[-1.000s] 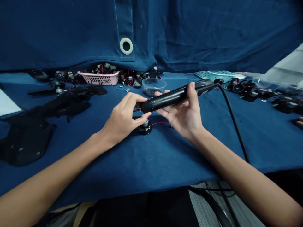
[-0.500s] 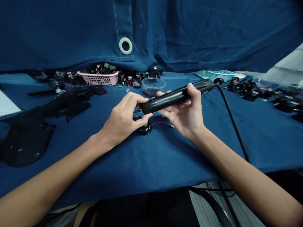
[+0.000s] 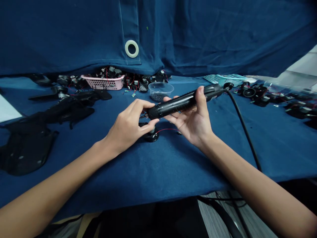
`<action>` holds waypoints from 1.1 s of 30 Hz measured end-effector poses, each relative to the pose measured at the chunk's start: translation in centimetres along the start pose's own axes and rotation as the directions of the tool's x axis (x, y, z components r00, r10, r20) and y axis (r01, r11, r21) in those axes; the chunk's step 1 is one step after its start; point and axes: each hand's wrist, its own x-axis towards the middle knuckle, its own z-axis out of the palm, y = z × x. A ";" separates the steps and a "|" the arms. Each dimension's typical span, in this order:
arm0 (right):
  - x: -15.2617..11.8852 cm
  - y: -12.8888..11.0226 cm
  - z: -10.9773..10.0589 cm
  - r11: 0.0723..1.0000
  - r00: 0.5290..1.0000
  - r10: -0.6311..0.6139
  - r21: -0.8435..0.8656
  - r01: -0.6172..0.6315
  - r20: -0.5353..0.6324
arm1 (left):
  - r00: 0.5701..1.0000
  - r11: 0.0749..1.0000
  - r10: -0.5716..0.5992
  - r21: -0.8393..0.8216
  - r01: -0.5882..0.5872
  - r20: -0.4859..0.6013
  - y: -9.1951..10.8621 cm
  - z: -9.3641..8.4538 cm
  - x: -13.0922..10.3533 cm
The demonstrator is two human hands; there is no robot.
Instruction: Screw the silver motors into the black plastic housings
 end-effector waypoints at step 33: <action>0.7 1.1 -0.3 0.996 0.996 0.049 0.079 -0.042 -0.081 | 0.972 0.959 0.225 0.163 -0.232 0.065 -0.4 0.2 0.3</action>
